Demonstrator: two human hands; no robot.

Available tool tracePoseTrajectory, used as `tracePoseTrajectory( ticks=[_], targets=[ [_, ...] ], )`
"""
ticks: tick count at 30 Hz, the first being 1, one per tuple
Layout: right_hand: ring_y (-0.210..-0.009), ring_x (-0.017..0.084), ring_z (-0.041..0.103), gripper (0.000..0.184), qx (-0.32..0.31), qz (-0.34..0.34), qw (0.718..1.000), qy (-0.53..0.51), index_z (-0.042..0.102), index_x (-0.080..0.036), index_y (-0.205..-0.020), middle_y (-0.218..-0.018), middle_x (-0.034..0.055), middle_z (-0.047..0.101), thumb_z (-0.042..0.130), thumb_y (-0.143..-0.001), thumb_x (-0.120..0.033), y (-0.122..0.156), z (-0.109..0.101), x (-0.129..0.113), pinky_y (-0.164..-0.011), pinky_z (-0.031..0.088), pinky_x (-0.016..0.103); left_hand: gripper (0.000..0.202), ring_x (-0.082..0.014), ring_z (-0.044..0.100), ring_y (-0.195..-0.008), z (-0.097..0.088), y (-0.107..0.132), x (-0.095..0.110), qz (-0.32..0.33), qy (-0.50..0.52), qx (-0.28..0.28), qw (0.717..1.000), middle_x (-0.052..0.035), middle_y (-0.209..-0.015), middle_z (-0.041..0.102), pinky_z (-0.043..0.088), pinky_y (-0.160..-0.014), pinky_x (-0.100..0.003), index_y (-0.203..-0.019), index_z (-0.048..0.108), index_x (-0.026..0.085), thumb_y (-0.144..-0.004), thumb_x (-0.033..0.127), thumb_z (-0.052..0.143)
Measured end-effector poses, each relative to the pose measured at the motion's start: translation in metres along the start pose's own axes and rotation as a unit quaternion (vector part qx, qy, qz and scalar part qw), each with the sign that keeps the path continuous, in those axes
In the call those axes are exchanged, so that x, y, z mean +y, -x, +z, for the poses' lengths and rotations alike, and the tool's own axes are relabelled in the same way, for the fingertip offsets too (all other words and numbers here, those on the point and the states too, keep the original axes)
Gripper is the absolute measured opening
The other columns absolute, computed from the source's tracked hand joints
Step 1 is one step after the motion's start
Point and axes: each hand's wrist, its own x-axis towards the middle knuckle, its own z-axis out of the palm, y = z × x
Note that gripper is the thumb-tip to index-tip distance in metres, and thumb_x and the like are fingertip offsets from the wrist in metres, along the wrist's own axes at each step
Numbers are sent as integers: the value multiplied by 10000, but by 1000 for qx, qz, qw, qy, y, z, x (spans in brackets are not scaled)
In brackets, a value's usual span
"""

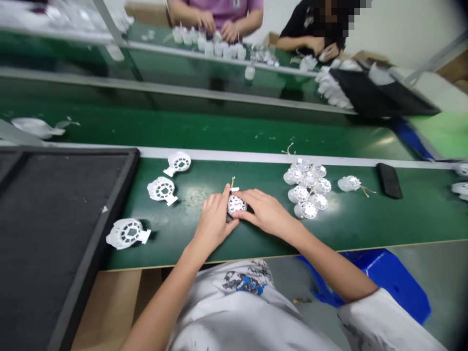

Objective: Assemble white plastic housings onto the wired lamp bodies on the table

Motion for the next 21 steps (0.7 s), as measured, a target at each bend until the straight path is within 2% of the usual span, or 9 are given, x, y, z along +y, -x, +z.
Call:
tracePoseTrajectory(
  ticks=[4,7,11,13,15,17,20,21],
  targets=[
    [-1256,258,661,539,19,-8,998,-63,546,-299,-1539,-1408,81,680,634,-1049,-504,2,4,3,-1080,520,416,1022,-363,534,-1268,3,0,-1,-3,6,1,1000,-177,-1410,596,435,-1051,-512,-1711,92,200,-893,247,702],
    [-1256,272,633,520,-1,-26,999,-38,560,-304,-1516,-1354,78,705,629,-1048,-519,-2,-1,4,-1062,513,441,978,-369,529,-1289,2,0,1,-17,20,-2,1000,-181,-1427,597,428,-1075,-538,-1710,138,188,-898,253,679],
    [-1217,302,622,467,-13,-27,999,42,600,-277,-1439,-1283,108,714,598,-1056,-545,-9,-7,-1,-1001,507,481,951,-369,522,-1352,-17,-1,0,-28,96,-35,994,-159,-1469,600,384,-1170,-583,-1689,272,206,-851,282,714],
    [-1170,299,633,453,-1,-28,998,57,603,-232,-1418,-1254,131,708,585,-1068,-519,-8,-4,-6,-993,510,477,767,-337,554,-1364,-30,-4,-3,-41,183,-60,980,-138,-1488,614,382,-1208,-550,-1602,455,219,-889,361,702],
    [-1157,287,628,454,34,-35,998,39,582,-197,-1423,-1274,141,693,590,-1073,-486,-4,3,-11,-1011,517,462,553,-304,628,-1308,-39,-10,-4,-96,269,-53,957,-128,-1431,672,442,-1179,-497,-1455,611,210,-966,467,627],
    [-1200,277,608,461,88,-45,995,6,548,-194,-1443,-1337,135,668,617,-1065,-450,2,11,-15,-1051,515,447,525,-296,690,-1227,-41,-15,0,-142,336,-38,930,-136,-1346,726,502,-1123,-467,-1359,664,186,-982,546,605],
    [-1248,262,588,486,163,-39,986,-23,510,-226,-1480,-1399,110,641,644,-1055,-419,17,16,-14,-1085,510,429,552,-296,724,-1183,-34,-25,13,-122,420,-76,896,-147,-1289,756,551,-1065,-433,-1338,666,164,-954,560,664],
    [-1259,259,586,484,173,-35,984,-17,509,-243,-1485,-1408,102,638,637,-1057,-428,23,13,-11,-1087,510,426,527,-291,735,-1162,-31,-30,17,-105,419,-91,897,-143,-1254,770,567,-1038,-415,-1317,679,161,-959,548,661]
  ],
)
